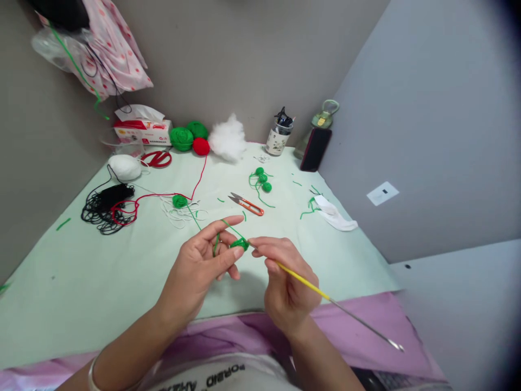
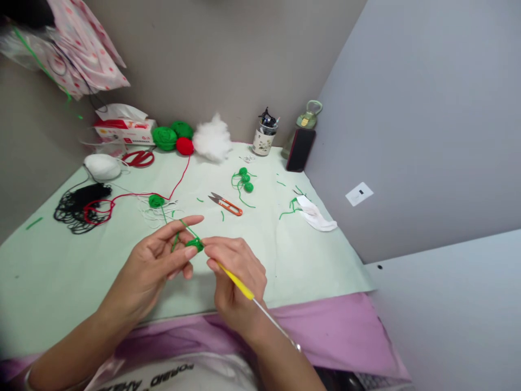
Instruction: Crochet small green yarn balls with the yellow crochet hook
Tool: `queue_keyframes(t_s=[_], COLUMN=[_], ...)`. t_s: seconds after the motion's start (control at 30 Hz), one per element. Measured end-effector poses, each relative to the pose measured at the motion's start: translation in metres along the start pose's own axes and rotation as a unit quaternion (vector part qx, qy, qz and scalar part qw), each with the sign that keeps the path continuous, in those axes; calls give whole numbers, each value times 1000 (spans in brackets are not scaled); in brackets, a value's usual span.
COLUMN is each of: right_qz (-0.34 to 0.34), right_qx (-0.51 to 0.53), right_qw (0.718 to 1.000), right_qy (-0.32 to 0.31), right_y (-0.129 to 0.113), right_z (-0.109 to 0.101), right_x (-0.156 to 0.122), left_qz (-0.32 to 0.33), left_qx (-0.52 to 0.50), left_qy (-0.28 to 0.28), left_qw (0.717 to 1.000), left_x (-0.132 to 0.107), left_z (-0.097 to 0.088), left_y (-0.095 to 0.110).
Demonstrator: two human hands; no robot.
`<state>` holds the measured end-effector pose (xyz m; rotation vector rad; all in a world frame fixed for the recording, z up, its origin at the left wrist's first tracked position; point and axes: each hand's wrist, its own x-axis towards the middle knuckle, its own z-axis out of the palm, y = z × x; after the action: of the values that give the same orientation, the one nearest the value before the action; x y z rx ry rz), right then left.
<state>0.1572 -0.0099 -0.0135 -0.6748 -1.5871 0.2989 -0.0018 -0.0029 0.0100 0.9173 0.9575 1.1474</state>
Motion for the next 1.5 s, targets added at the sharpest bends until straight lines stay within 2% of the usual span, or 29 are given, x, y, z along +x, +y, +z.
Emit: queue_keyframes(t_s=[0.33, 0.47, 0.53, 0.6, 0.7, 0.8, 0.87, 1.07, 1.2, 1.33, 1.43, 1.5], right_qz=[22, -40, -74, -62, 59, 185, 230, 259, 280, 329, 355, 331], right_qx=[8, -149, -203, -163, -14, 139, 204, 232, 264, 307, 323, 311], right_qw=[999, 986, 974, 983, 998, 972, 950, 937, 922, 891, 876, 890], right_qy=[-32, -69, -72, -54, -4, 49, 50, 37, 47, 64, 51, 35], right_y=[0, 0, 1, 2, 1, 0, 1, 4, 7, 11, 12, 10], right_z=[-4, -1, 0, 0, -2, -2, 0, 4, -2, -8, -6, -3], right_x=[2, -3, -6, -6, -1, 6, 9, 9, 12, 20, 21, 18], left_qz=[18, 25, -14, -75, -100, -63, -48, -49, -94, -125, -104, -69], left_qx=[-36, -56, -103, -152, -180, -159, -131, -108, -146, -187, -169, -121], left_qy=[14, 26, 6, -26, -28, -16, -24, -35, -85, -135, -123, -89], left_qw=[999, 998, 995, 985, 978, 985, 990, 992, 981, 965, 972, 986], left_x=[-1, -2, -2, -2, 0, 1, 1, 0, 2, 3, 2, 1], left_z=[2, 6, 8, 7, 4, 2, 4, 9, 2, -4, -3, 1], left_y=[-4, -6, -4, 0, 6, 8, 7, 5, 7, 6, 3, 0])
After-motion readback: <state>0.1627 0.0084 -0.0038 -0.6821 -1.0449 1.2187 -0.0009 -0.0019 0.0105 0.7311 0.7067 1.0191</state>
